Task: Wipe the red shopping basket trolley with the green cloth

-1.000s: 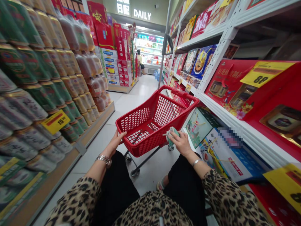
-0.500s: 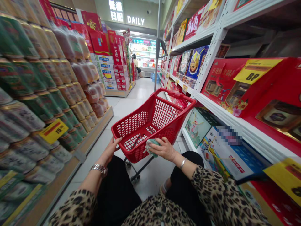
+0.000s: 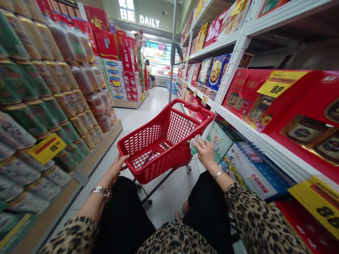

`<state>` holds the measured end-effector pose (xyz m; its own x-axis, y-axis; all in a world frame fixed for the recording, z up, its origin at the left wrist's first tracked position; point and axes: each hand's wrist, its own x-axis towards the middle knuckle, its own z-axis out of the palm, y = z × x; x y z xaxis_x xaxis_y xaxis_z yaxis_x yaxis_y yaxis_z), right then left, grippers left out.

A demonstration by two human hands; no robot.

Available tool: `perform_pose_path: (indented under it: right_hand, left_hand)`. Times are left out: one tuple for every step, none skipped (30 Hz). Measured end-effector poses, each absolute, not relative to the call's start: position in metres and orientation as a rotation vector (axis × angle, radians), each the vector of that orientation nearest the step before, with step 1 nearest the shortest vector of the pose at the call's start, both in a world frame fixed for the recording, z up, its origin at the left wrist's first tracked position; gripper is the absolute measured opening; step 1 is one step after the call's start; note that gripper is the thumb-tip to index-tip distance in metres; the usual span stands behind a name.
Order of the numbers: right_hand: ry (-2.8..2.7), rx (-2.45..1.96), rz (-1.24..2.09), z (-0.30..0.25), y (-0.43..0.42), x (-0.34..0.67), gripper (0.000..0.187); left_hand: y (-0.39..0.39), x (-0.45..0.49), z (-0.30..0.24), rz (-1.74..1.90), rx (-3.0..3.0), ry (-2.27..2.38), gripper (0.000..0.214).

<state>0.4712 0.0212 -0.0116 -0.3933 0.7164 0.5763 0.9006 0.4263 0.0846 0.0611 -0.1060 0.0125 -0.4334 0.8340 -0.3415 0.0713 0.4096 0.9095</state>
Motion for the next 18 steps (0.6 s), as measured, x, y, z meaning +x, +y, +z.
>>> perform_pose_path:
  right_hand:
    - [-2.206,-1.304,-0.545,-0.007,0.017,0.465,0.042]
    - [-2.207,-1.213,-0.549,-0.003,0.011,0.456,0.042]
    - [-2.227,-1.107,-0.551,0.001,0.005,0.445,0.042]
    - [-2.274,-0.981,-0.547,0.005,-0.002,0.432,0.042]
    - [-2.322,-0.866,-0.544,0.009,-0.009,0.417,0.041]
    - [-2.351,-0.770,-0.546,0.012,-0.017,0.401,0.039]
    - [-2.385,-0.694,-0.544,0.014,-0.024,0.385,0.038]
    - [-2.413,-0.622,-0.541,0.016,-0.031,0.370,0.036]
    - [-2.442,-0.568,-0.535,0.016,-0.037,0.355,0.036]
    - [-2.465,-0.535,-0.528,0.017,-0.043,0.342,0.035]
    - [-2.483,-0.524,-0.520,0.016,-0.047,0.332,0.035]
    - [-2.496,-0.530,-0.508,0.016,-0.050,0.324,0.036]
    - [-2.505,-0.552,-0.492,0.016,-0.053,0.318,0.036]
    - [-2.511,-0.588,-0.473,0.017,-0.053,0.315,0.036]
    - [-2.516,-0.632,-0.452,0.018,-0.053,0.313,0.037]
    - [-2.521,-0.682,-0.430,0.020,-0.052,0.314,0.037]
    - [-2.528,-0.735,-0.409,0.023,-0.050,0.316,0.037]
    - [-2.537,-0.791,-0.391,0.027,-0.047,0.320,0.037]
  left_hand:
    - [-0.105,0.059,0.011,1.106,0.785,1.807,0.078]
    - [-0.104,0.057,0.010,1.105,0.786,1.817,0.077]
    - [-0.104,0.056,0.008,1.103,0.784,1.830,0.077]
    - [-0.103,0.054,0.007,1.099,0.779,1.842,0.077]
    - [-0.102,0.053,0.007,1.091,0.773,1.852,0.077]
    - [-0.102,0.051,0.006,1.080,0.765,1.859,0.078]
    - [-0.101,0.050,0.006,1.066,0.759,1.866,0.079]
    - [-0.101,0.049,0.006,1.051,0.756,1.870,0.080]
    - [-0.101,0.048,0.006,1.039,0.758,1.875,0.081]
    - [-0.101,0.046,0.006,1.030,0.762,1.879,0.081]
    - [-0.101,0.045,0.006,1.026,0.759,1.886,0.082]
    - [-0.101,0.043,0.006,1.027,0.754,1.890,0.082]
    - [-0.101,0.041,0.005,1.033,0.746,1.895,0.082]
    - [-0.100,0.039,0.003,1.041,0.732,1.900,0.083]
    - [-0.099,0.037,0.001,1.048,0.718,1.906,0.083]
    - [-0.098,0.034,-0.001,1.049,0.707,1.910,0.083]
    - [-0.097,0.030,-0.003,1.049,0.703,1.915,0.084]
    - [-0.095,0.027,-0.006,1.044,0.708,1.919,0.085]
